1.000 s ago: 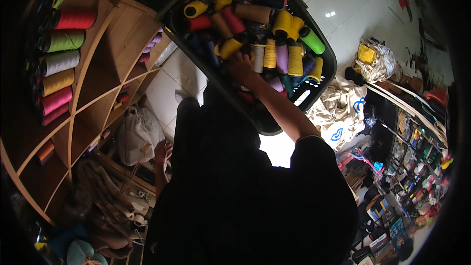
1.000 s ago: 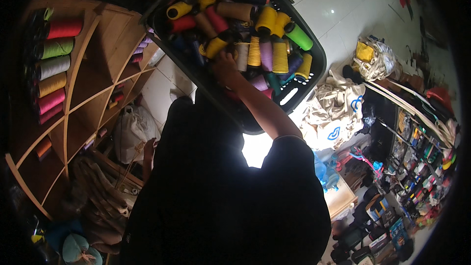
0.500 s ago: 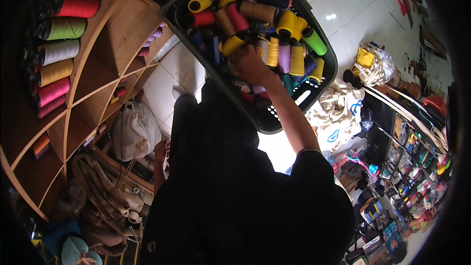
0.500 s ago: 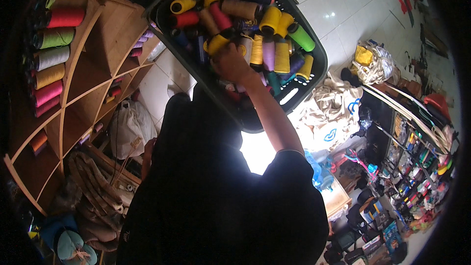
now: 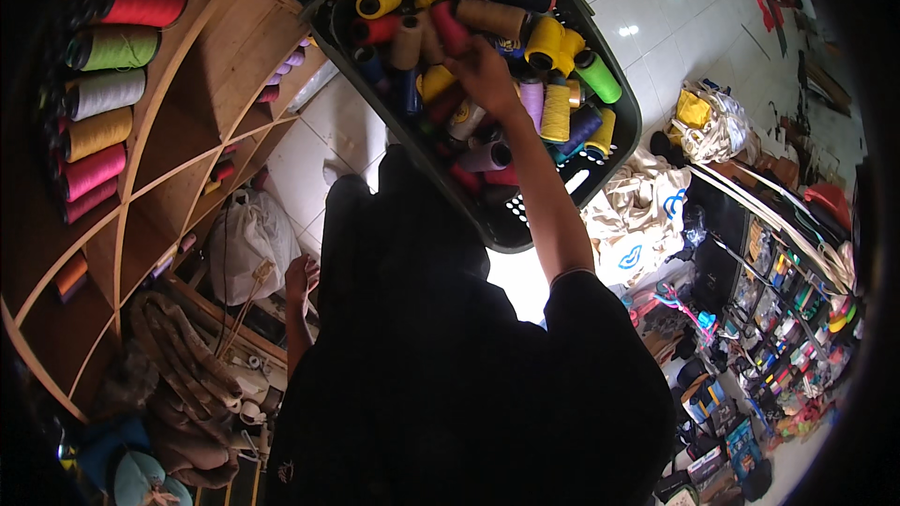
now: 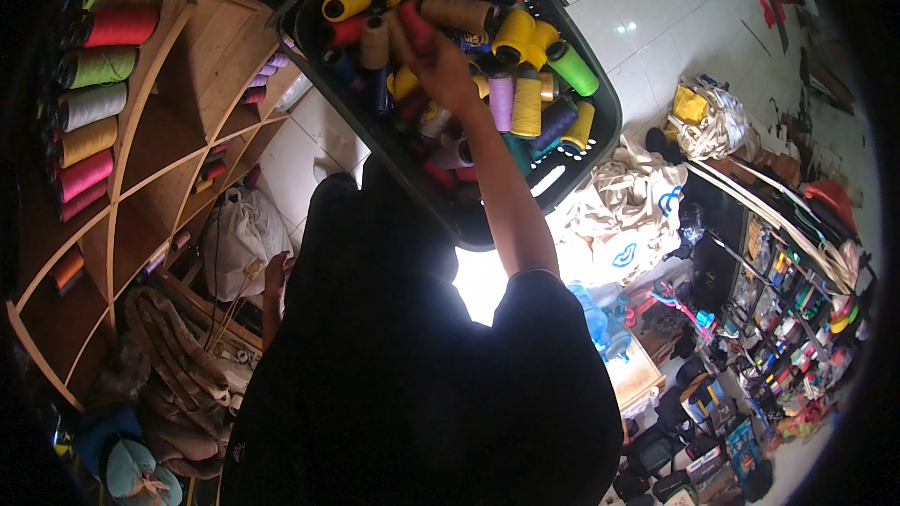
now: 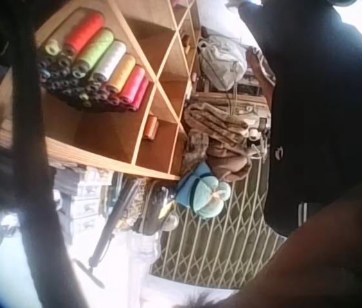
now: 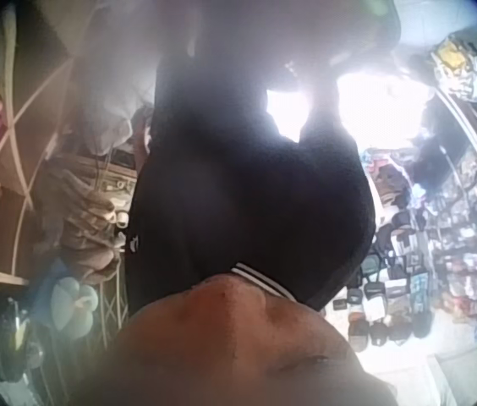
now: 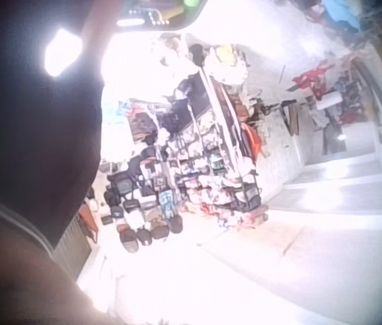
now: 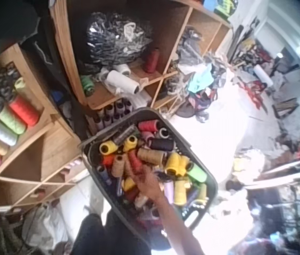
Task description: The person picks up thread spools from a basket, unwinds a small amount of thread from each, and places them on a wooden shelf. The person handles spools of various colors including yellow, red, green, white, pink, purple, and blue.
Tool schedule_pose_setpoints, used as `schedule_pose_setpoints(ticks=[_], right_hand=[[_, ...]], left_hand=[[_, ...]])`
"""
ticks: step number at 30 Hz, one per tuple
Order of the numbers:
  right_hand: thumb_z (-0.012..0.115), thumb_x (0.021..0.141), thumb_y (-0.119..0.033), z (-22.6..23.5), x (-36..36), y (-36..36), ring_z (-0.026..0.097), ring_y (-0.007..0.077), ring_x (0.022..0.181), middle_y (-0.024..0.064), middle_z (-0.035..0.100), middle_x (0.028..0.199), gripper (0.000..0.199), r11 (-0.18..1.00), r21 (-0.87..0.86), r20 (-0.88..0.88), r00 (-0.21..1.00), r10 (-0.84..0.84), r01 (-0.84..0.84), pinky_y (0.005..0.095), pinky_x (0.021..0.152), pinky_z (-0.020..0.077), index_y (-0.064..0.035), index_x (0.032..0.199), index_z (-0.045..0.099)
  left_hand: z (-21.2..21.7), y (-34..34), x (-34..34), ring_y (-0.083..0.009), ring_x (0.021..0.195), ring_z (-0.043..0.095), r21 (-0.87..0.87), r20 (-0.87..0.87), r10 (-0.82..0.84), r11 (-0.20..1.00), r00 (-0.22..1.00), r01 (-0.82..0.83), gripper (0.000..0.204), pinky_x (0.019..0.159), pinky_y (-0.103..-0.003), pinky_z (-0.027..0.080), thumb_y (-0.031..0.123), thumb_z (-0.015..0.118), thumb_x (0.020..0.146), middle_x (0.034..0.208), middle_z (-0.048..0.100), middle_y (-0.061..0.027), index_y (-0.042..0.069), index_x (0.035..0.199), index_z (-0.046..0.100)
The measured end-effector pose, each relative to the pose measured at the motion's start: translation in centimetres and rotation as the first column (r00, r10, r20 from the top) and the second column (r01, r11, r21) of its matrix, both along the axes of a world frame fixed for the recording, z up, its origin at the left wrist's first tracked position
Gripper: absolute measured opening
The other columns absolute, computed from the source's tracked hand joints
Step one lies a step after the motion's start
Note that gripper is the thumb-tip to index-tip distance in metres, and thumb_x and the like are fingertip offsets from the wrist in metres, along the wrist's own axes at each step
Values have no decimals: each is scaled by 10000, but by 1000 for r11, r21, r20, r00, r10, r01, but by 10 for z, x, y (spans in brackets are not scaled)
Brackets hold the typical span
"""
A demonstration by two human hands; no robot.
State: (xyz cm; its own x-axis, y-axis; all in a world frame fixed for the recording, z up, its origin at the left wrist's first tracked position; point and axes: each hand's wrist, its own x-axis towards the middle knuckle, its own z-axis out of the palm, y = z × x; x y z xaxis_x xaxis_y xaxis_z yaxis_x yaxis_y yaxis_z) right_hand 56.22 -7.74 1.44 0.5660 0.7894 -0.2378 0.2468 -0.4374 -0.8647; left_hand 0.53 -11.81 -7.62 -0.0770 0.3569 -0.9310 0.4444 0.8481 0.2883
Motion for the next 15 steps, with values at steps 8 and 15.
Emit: schedule_pose_setpoints(ticks=[8, 15], right_hand=[[552, 780, -94, -54, -49, -89, 649, 350, 929, 180, 664, 985, 212, 611, -460, 55, 666, 744, -644, 397, 813, 530, -43, 938, 685], [592, 783, -141, -93, -86, -79, 693, 290, 863, 138, 702, 909, 184, 388, -744, 108, 475, 873, -544, 421, 710, 555, -93, 909, 717]], left_hand=[[7, 2, -4, -204, 979, 615, -42, -49, -238, 971, 970, 236, 384, 834, -379, 462, 391, 540, 914, 1097, 635, -50, 151, 1214, 553], [15, 13, 0, -217, 1030, 607, -51, -79, -201, 979, 976, 197, 411, 889, -432, 443, 397, 533, 919, 1143, 625, -55, 149, 1246, 542]])
